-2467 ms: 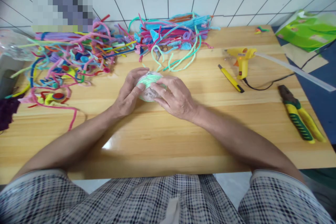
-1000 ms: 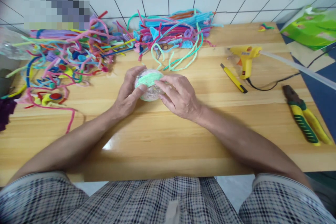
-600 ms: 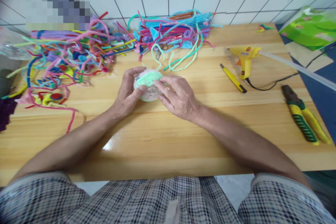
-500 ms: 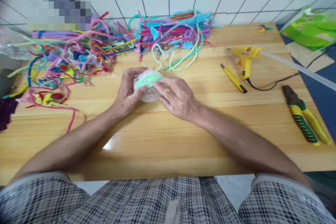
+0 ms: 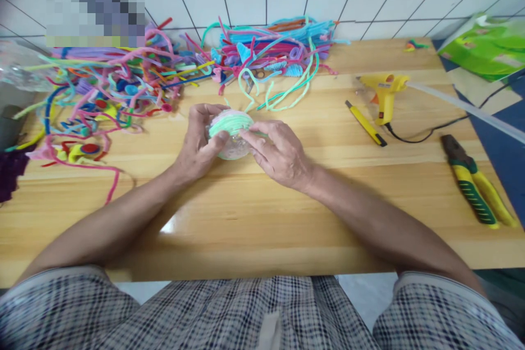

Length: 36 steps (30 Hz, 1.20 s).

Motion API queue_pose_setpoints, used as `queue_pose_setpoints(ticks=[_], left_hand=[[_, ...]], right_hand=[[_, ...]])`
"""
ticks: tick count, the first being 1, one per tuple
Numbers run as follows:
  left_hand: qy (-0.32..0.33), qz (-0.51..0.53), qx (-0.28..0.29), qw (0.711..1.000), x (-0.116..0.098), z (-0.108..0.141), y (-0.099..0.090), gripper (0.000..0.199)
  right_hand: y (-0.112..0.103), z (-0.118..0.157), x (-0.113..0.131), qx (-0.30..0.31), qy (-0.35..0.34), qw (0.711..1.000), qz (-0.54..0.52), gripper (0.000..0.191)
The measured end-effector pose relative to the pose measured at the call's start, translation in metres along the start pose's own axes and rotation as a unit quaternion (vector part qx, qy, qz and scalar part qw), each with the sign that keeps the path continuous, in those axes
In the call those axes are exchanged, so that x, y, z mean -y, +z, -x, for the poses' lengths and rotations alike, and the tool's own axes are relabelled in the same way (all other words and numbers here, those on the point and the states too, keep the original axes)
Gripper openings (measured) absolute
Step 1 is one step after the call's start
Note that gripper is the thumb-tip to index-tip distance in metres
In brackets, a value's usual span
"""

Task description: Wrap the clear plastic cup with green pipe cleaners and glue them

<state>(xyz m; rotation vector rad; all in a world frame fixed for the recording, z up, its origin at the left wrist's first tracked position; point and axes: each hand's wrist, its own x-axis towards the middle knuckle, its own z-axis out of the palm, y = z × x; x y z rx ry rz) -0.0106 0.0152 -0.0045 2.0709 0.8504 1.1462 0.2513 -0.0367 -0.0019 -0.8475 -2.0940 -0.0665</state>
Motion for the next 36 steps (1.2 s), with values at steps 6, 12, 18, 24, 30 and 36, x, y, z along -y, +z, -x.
queue_pose_setpoints(ticks=[6,12,18,24,30,36], left_hand=[[-0.009,-0.002,0.009,1.000,0.002,0.002,-0.001,0.058],[-0.010,-0.003,0.005,1.000,0.000,0.003,-0.001,0.057],[-0.012,0.010,-0.002,1.000,0.003,0.003,0.002,0.056],[-0.030,0.049,0.029,0.998,0.003,0.003,0.004,0.058],[-0.053,0.100,0.034,0.993,-0.001,0.002,0.003,0.055],[-0.053,0.103,0.031,0.993,-0.003,0.000,0.003,0.059]], right_hand=[[0.002,-0.002,0.002,-0.011,0.004,0.999,-0.029,0.054],[0.002,-0.007,0.002,-0.033,-0.012,0.999,-0.017,0.049],[0.005,-0.013,-0.001,-0.019,0.052,0.997,-0.046,0.038],[0.002,-0.019,-0.003,-0.011,0.083,0.995,-0.059,0.036],[0.001,-0.019,-0.006,-0.021,0.070,0.994,-0.078,0.032],[0.004,-0.016,-0.008,-0.071,0.017,0.995,-0.069,0.035]])
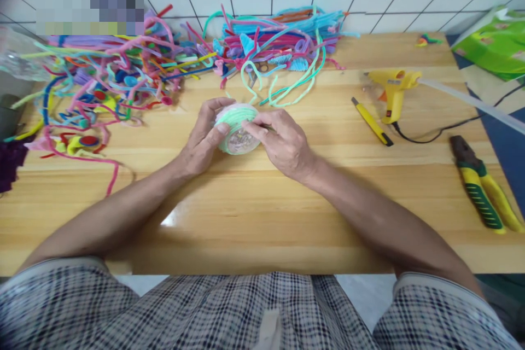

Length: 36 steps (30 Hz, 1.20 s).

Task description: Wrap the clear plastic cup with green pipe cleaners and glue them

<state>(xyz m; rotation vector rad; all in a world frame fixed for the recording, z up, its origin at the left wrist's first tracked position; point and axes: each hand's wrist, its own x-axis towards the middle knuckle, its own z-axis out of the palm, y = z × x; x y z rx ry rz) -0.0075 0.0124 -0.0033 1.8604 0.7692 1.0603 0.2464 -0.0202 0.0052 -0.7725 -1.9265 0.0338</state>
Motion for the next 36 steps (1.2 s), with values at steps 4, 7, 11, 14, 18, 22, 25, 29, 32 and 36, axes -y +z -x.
queue_pose_setpoints(ticks=[4,7,11,14,18,22,25,29,32,36], left_hand=[[-0.009,-0.017,-0.007,1.000,-0.0034,-0.0002,0.0005,0.058],[-0.012,-0.025,-0.013,1.000,-0.0055,-0.0001,0.0015,0.057],[0.003,-0.051,-0.020,0.998,-0.0035,0.0002,0.0021,0.057],[0.026,-0.077,-0.028,0.996,0.0001,0.0000,0.0019,0.058],[0.047,-0.101,-0.026,0.993,0.0009,-0.0006,0.0014,0.056],[0.047,-0.105,-0.019,0.993,-0.0019,-0.0008,0.0009,0.056],[0.045,-0.101,-0.015,0.994,-0.0023,-0.0003,0.0005,0.056],[0.036,-0.091,-0.015,0.995,-0.0020,0.0002,-0.0004,0.055],[0.019,-0.069,-0.011,0.997,-0.0017,-0.0001,-0.0014,0.054],[0.004,-0.026,-0.013,1.000,-0.0020,-0.0017,-0.0016,0.053]], right_hand=[[-0.0004,0.0010,0.0006,0.005,-0.007,1.000,0.007,0.037],[-0.0018,0.0017,0.0009,-0.001,-0.026,0.999,0.025,0.039],[-0.0033,0.0032,-0.0001,0.025,0.001,0.999,0.040,0.038],[-0.0032,0.0037,-0.0018,-0.001,-0.020,0.999,0.044,0.042],[-0.0033,0.0018,-0.0030,-0.024,-0.043,0.997,0.055,0.046],[-0.0026,0.0010,-0.0030,-0.006,-0.030,0.997,0.077,0.039],[-0.0005,0.0030,-0.0039,-0.006,-0.035,0.997,0.065,0.040],[0.0002,0.0056,-0.0045,-0.012,-0.052,0.997,0.057,0.049],[-0.0014,0.0055,-0.0023,0.010,-0.037,0.996,0.077,0.048],[-0.0024,0.0046,0.0012,-0.001,-0.053,0.994,0.101,0.047]])
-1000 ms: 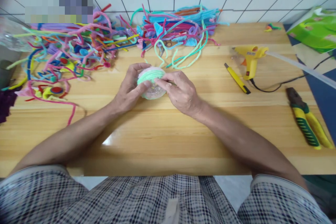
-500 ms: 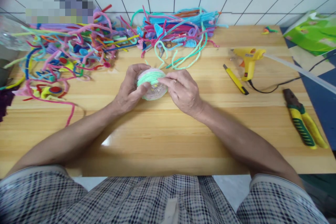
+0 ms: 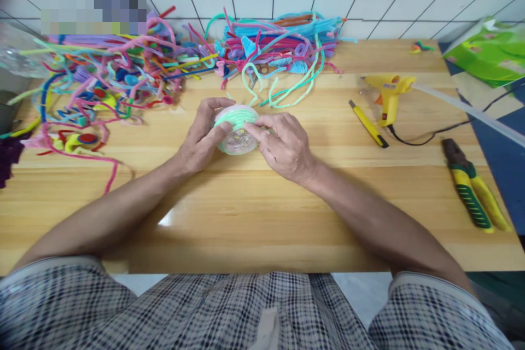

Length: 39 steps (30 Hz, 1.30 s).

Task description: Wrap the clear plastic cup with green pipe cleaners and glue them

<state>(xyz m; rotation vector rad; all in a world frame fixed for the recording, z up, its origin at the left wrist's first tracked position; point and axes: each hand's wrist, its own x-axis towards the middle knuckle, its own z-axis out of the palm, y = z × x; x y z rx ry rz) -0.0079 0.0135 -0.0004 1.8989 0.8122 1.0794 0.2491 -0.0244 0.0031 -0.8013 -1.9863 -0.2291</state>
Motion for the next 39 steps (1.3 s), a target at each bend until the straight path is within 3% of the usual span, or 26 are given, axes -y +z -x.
queue_pose_setpoints(ticks=[11,18,24,28,32,39], left_hand=[[-0.053,0.023,0.050,0.997,-0.024,-0.008,-0.005,0.069],[-0.034,0.007,0.028,0.999,-0.015,-0.008,-0.005,0.060],[-0.033,0.002,0.026,0.999,-0.017,-0.009,-0.007,0.065],[-0.033,0.005,0.037,0.999,-0.018,-0.009,-0.008,0.061],[-0.033,0.005,0.033,0.999,-0.016,-0.007,-0.007,0.057],[-0.028,-0.012,0.005,1.000,-0.010,-0.006,-0.006,0.064]], right_hand=[[-0.006,0.005,-0.001,0.064,0.069,0.994,-0.047,0.042],[-0.004,0.004,0.002,0.040,0.009,0.999,-0.008,0.051],[-0.002,0.003,0.003,0.012,-0.023,1.000,0.005,0.050],[-0.003,0.004,0.004,0.037,0.000,0.999,0.012,0.043],[-0.002,0.004,0.004,0.022,0.009,1.000,-0.006,0.046],[-0.006,0.002,-0.001,0.035,0.073,0.996,-0.029,0.040]])
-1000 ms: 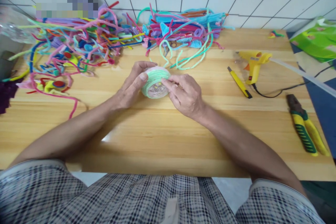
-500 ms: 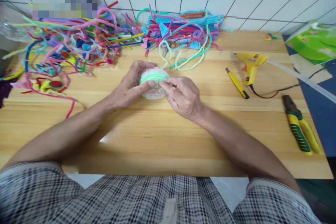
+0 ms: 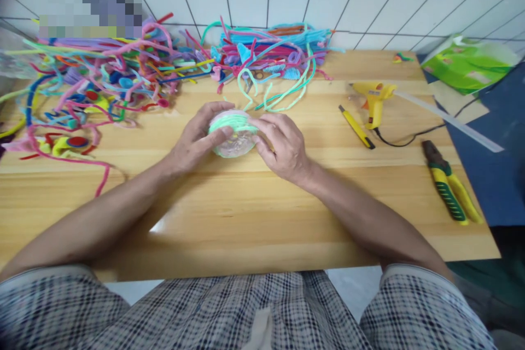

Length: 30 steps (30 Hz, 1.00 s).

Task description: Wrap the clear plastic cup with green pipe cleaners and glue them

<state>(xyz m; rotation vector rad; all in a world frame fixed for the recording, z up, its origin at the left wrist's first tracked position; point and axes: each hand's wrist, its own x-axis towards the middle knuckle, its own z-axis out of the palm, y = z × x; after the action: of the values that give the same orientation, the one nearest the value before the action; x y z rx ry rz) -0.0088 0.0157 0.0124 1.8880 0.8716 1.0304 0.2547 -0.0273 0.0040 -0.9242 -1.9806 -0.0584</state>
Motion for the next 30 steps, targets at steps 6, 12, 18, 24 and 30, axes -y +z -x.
queue_pose_setpoints(ticks=[6,12,18,24,30], left_hand=[[-0.020,0.022,-0.021,0.999,0.008,0.002,0.000,0.064],[0.004,0.065,-0.056,0.996,0.025,0.000,0.001,0.054],[-0.016,0.078,-0.070,0.994,0.035,-0.007,0.004,0.058],[-0.032,0.082,-0.084,0.993,0.032,-0.009,0.007,0.063],[-0.023,0.097,-0.086,0.991,0.025,-0.009,0.010,0.062]], right_hand=[[-0.013,-0.016,0.002,-0.019,0.062,0.998,0.002,0.032],[-0.047,0.009,0.000,-0.002,0.163,0.986,-0.012,0.030],[-0.121,0.075,-0.085,-0.174,0.341,0.916,0.120,0.051],[-0.149,0.042,-0.155,-0.167,0.513,0.823,0.175,0.051],[-0.150,0.008,-0.152,-0.012,0.545,0.822,0.165,0.020]])
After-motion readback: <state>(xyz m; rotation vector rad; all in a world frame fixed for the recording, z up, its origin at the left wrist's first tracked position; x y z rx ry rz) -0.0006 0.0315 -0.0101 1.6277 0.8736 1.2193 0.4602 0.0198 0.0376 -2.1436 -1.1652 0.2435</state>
